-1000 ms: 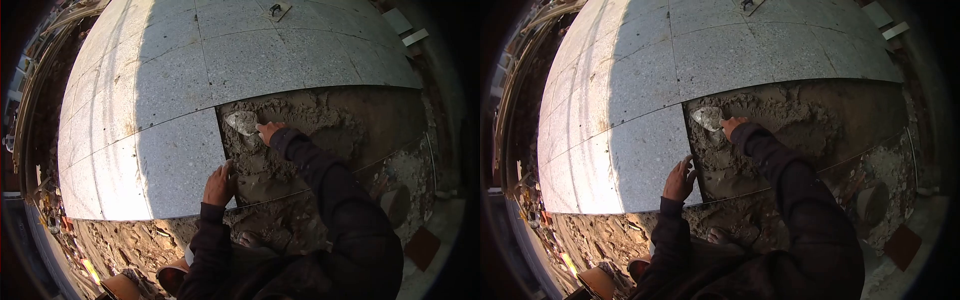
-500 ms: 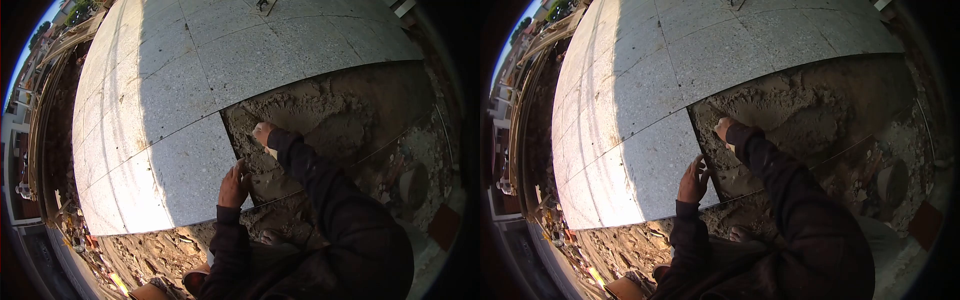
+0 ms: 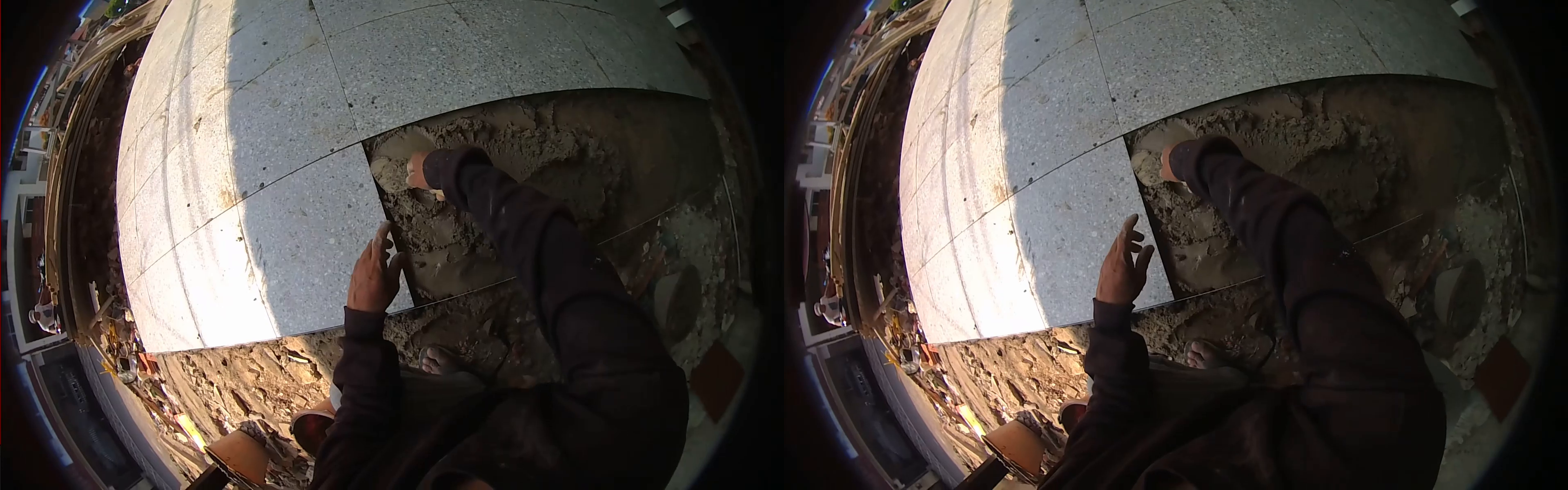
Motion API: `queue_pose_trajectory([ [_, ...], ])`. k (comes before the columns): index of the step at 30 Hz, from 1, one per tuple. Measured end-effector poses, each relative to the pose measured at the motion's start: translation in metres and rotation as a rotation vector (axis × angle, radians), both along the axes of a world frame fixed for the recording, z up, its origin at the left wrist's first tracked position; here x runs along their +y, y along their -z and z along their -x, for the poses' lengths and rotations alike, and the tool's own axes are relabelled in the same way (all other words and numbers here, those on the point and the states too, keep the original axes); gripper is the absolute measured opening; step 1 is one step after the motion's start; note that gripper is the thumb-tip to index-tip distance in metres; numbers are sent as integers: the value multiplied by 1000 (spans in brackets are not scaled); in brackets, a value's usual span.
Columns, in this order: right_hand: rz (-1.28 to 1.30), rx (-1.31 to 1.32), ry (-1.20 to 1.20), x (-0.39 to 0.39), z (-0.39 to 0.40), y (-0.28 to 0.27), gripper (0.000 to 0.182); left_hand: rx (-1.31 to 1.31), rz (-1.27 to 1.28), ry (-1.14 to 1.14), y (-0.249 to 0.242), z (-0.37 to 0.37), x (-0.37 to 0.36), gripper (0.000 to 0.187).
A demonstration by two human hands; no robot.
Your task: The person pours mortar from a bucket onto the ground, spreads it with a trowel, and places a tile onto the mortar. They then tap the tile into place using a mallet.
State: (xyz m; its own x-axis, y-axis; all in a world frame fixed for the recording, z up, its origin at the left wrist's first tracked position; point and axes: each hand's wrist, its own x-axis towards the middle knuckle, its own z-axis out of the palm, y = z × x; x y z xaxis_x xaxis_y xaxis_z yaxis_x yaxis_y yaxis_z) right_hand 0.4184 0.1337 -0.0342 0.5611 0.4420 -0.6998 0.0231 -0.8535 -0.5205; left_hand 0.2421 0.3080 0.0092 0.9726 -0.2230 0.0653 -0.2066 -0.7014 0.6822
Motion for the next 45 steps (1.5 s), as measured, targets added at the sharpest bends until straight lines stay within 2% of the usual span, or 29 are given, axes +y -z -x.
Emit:
queue_pose_trajectory([
  [2, 16, 14, -3, -4, 21, -3, 33, 28, 0, -75, -5, 0, 11, 57],
  [8, 44, 164, 225, -40, 148, -24, 35, -24, 53, -218, -7, 3, 32, 60],
  [11, 35, 78, -65, -65, 179, -3, 42, 8, 47, -221, -12, 10, 26, 57],
  [14, -55, 3, -100, -90, 148, -7, 43, -2, 16, -198, -10, 12, 31, 58],
  [15, -58, 151, 169, -88, 128, -38, 41, -21, 0, -191, -9, 14, 32, 60],
  [16, -192, 74, 356, -94, 112, -23, 37, -40, -14, -180, -8, 16, 33, 62],
  [18, -240, 107, 466, -96, 81, -8, 32, 23, -30, -213, -13, 17, 30, 61],
  [19, -225, 102, 360, -93, 80, 3, 32, 27, -37, -212, -12, 21, 31, 61],
  [20, -226, 101, 372, -98, 87, 8, 32, 10, -36, -212, -10, 17, 31, 61],
  [24, -120, 269, 174, -98, 155, -10, 40, 24, -21, -247, -5, 14, 35, 62],
  [26, -213, 45, -76, -111, 186, 37, 43, 72, -7, -236, 0, 12, 34, 64],
  [27, -213, 48, -78, -109, 186, 27, 43, 67, -9, -215, 4, 12, 34, 65],
  [29, -98, 157, -234, -105, 174, -6, 41, 68, 0, -208, 2, 11, 32, 65],
  [31, -154, 66, -293, -114, 146, -6, 40, 67, -2, -211, -1, 10, 31, 64],
  [32, -108, 57, -256, -107, 128, -20, 47, 67, -8, -225, -5, 11, 30, 64],
  [33, -188, -22, -99, -99, 115, -13, 39, 68, -11, -229, -7, 12, 29, 64],
  [34, -61, -109, -102, -82, 99, -16, 44, 70, -15, -212, -6, 12, 28, 64],
  [35, -38, -220, -35, -62, 84, -2, 41, 81, -18, -206, -4, 11, 27, 63],
  [37, 140, -274, -1, -14, 54, -2, 35, 88, -25, -180, -5, 7, 23, 63],
  [38, 241, -386, -129, 6, 39, 16, 32, 81, -9, -185, -6, 6, 21, 63],
  [39, 163, -360, 79, 17, 38, 6, 27, 81, 6, -194, -7, 7, 21, 63],
  [40, 159, -347, 90, 17, 47, 7, 27, 92, -1, -184, -6, 7, 21, 63],
  [44, 207, -138, -267, -2, 102, 7, 26, 51, 9, -224, -4, 10, 26, 64],
  [45, 108, -64, -128, -18, 130, -8, 34, 54, -2, -219, -2, 9, 27, 64],
])
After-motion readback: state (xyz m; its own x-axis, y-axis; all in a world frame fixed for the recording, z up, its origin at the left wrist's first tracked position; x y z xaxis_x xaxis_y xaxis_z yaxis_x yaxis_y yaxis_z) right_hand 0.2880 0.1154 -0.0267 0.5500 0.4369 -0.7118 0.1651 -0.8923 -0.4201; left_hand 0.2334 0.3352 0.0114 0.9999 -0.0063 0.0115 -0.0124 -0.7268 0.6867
